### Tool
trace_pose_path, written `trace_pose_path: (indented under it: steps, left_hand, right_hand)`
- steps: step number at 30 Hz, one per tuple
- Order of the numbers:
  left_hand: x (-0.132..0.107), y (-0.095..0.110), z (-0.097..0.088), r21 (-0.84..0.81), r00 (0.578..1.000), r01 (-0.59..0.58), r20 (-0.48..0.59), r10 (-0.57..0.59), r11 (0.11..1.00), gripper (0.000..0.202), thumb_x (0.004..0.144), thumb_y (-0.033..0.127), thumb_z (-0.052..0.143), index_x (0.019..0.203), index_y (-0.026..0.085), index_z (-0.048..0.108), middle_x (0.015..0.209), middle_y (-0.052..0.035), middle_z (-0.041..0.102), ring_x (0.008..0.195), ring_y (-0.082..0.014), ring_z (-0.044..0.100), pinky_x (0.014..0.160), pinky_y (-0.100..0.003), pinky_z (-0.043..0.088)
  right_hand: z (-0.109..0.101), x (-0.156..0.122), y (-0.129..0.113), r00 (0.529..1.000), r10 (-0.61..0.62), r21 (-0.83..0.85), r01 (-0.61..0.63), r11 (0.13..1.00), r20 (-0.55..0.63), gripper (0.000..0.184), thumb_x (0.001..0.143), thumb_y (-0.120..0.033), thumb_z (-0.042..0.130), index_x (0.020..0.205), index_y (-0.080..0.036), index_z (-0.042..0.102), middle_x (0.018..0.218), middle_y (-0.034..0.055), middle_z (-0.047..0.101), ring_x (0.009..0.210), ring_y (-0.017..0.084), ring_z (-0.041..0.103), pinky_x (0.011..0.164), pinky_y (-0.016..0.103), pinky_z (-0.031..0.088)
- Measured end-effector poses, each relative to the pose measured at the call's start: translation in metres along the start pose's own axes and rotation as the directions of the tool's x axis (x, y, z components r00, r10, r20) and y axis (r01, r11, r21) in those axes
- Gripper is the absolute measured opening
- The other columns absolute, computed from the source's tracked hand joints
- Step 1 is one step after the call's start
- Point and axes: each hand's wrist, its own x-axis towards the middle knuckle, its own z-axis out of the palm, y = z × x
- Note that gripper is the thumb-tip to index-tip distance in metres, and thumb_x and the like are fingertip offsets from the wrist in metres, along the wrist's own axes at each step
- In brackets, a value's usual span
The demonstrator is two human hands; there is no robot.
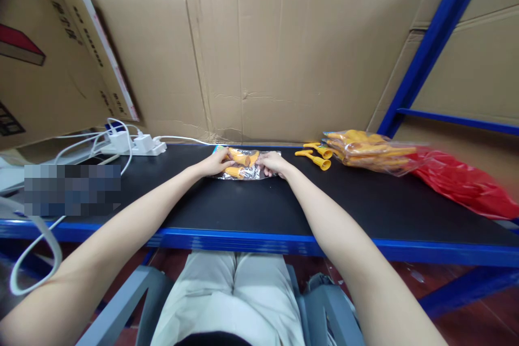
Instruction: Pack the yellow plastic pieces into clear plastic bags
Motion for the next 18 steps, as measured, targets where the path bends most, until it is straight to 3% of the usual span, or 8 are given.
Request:
trace_pose_path:
  steps: [7,12,15,18]
  left_hand:
    - [0.001,-0.001,0.000,-0.015,0.999,-0.043,-0.004,0.043,0.999,0.010,0.077,0.027,0.050,0.077,0.018,0.047,0.084,-0.0050,0.051,0.083,-0.0180,0.048,0.075,-0.031,0.040]
    - [0.004,-0.007,0.002,0.005,1.000,0.019,0.013,-0.019,1.000,0.011,0.077,0.027,0.051,0.080,0.017,0.047,0.085,-0.0052,0.051,0.086,-0.0191,0.048,0.076,-0.031,0.039]
    - [0.004,-0.012,0.001,0.020,0.997,0.075,0.021,-0.076,0.997,0.011,0.078,0.027,0.051,0.082,0.017,0.048,0.085,-0.0049,0.051,0.089,-0.0198,0.048,0.077,-0.031,0.039]
    - [0.004,-0.019,-0.005,0.036,0.988,0.152,0.010,-0.152,0.988,0.011,0.077,0.027,0.052,0.081,0.018,0.048,0.086,-0.0050,0.053,0.090,-0.0201,0.049,0.078,-0.030,0.038]
  right_hand:
    - [0.001,-0.007,-0.005,0.999,0.013,-0.112,-0.009,0.994,0.043,0.039,0.079,-0.017,0.053,0.117,-0.010,0.055,0.031,-0.0100,0.036,0.024,0.005,0.027,0.029,0.016,0.021]
    - [-0.005,0.003,0.001,0.997,-0.064,-0.092,0.067,0.994,0.035,0.039,0.079,-0.018,0.050,0.119,-0.014,0.053,0.053,-0.0033,0.057,0.029,0.005,0.035,0.031,0.018,0.026]
    - [-0.021,0.011,0.006,0.971,-0.120,-0.247,0.067,0.967,-0.208,0.033,0.079,-0.018,0.049,0.110,-0.013,0.060,0.072,0.0041,0.065,0.041,0.007,0.048,0.041,0.020,0.037]
    - [-0.046,0.010,0.010,0.836,-0.251,-0.564,-0.083,0.822,-0.489,0.026,0.076,-0.016,0.050,0.095,-0.013,0.067,0.091,0.0109,0.066,0.080,0.017,0.061,0.071,0.026,0.046]
